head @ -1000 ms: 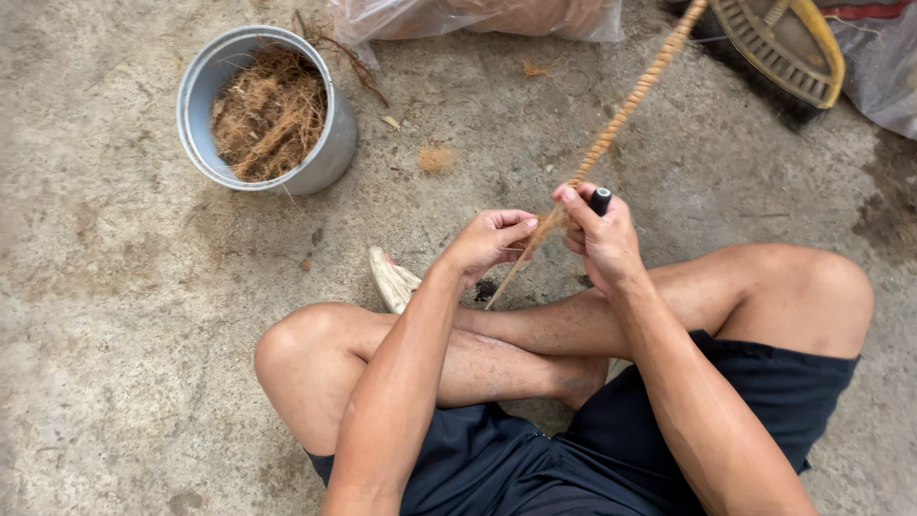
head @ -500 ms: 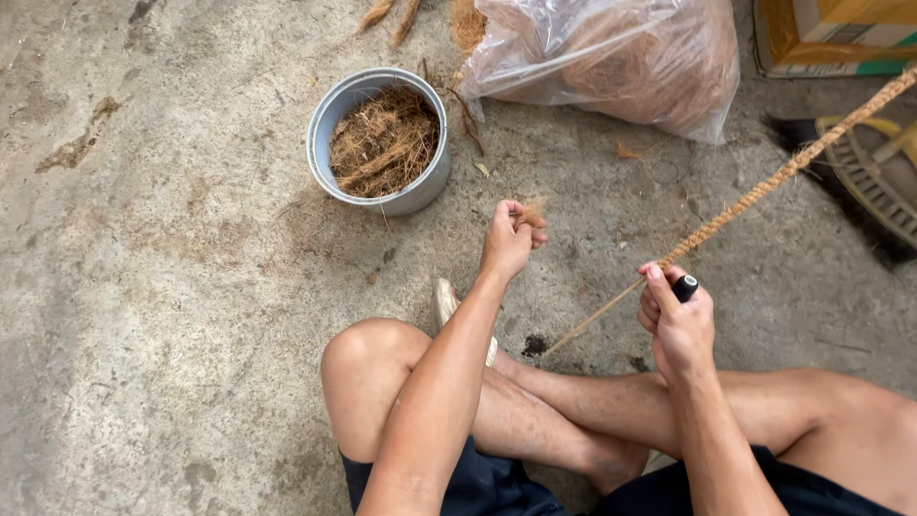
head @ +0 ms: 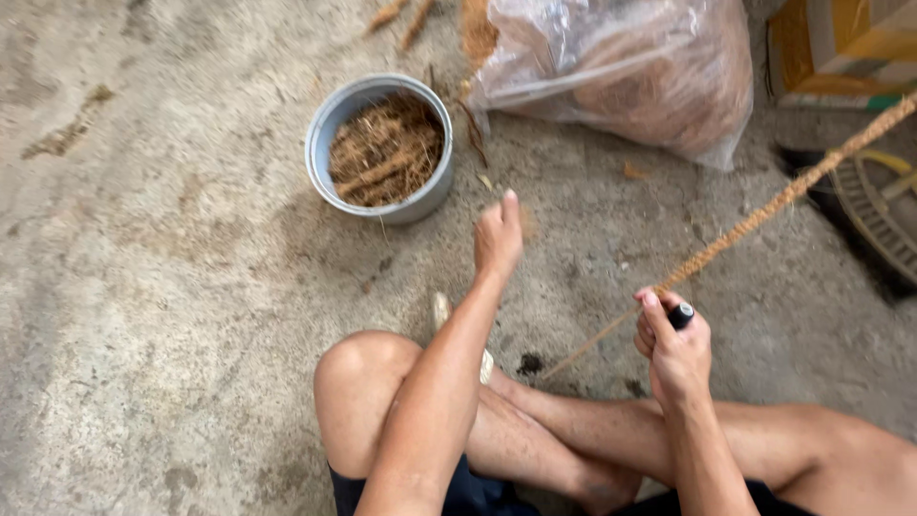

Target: The person wraps coconut fiber around a stick and secures it with thread to create a plant support pole.

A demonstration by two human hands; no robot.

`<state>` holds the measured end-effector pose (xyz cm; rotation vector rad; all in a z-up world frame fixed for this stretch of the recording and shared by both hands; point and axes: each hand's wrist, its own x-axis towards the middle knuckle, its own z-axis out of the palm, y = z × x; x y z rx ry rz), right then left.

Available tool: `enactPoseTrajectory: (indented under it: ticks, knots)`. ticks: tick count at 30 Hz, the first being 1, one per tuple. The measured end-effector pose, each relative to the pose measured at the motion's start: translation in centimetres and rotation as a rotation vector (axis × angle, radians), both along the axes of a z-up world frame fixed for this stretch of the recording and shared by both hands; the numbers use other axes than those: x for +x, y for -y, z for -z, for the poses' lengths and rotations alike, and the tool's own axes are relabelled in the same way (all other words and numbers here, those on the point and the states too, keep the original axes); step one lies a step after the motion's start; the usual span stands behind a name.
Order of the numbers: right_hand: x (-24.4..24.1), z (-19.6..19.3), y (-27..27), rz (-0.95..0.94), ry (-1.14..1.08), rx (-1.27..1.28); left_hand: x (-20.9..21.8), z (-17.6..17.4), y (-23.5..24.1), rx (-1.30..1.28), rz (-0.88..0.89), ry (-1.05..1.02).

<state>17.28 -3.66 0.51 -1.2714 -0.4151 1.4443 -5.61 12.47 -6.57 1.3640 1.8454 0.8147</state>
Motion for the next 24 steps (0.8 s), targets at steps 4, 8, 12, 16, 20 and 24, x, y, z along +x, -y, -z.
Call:
enactPoseTrajectory:
  ticks: [4, 8, 12, 16, 20, 24]
  knots:
    - [0.0, -0.2, 0.3, -0.022, 0.002, 0.008, 0.2, -1.2, 0.4, 0.009, -0.063, 0.270]
    - [-0.3, -0.7, 0.0, -0.025, 0.040, -0.024, 0.6, -1.7, 0.3, 0.000, -0.027, 0.464]
    - [-0.1, -0.8, 0.2, -0.023, 0.049, -0.027, -0.7, 0.5, 0.0, 0.024, -0.083, 0.382]
    - [-0.2, -0.8, 0.3, -0.022, 0.041, -0.020, -1.5, 2.4, -0.7, -0.031, -0.163, 0.289]
    - [-0.2, -0.8, 0.1, -0.018, 0.034, -0.024, -1.3, 2.8, -1.1, -0.028, 0.099, 0.230]
    - [-0.1, -0.6, 0.5, -0.010, 0.028, -0.013, -1.5, 3.6, -0.2, -0.110, 0.322, -0.278]
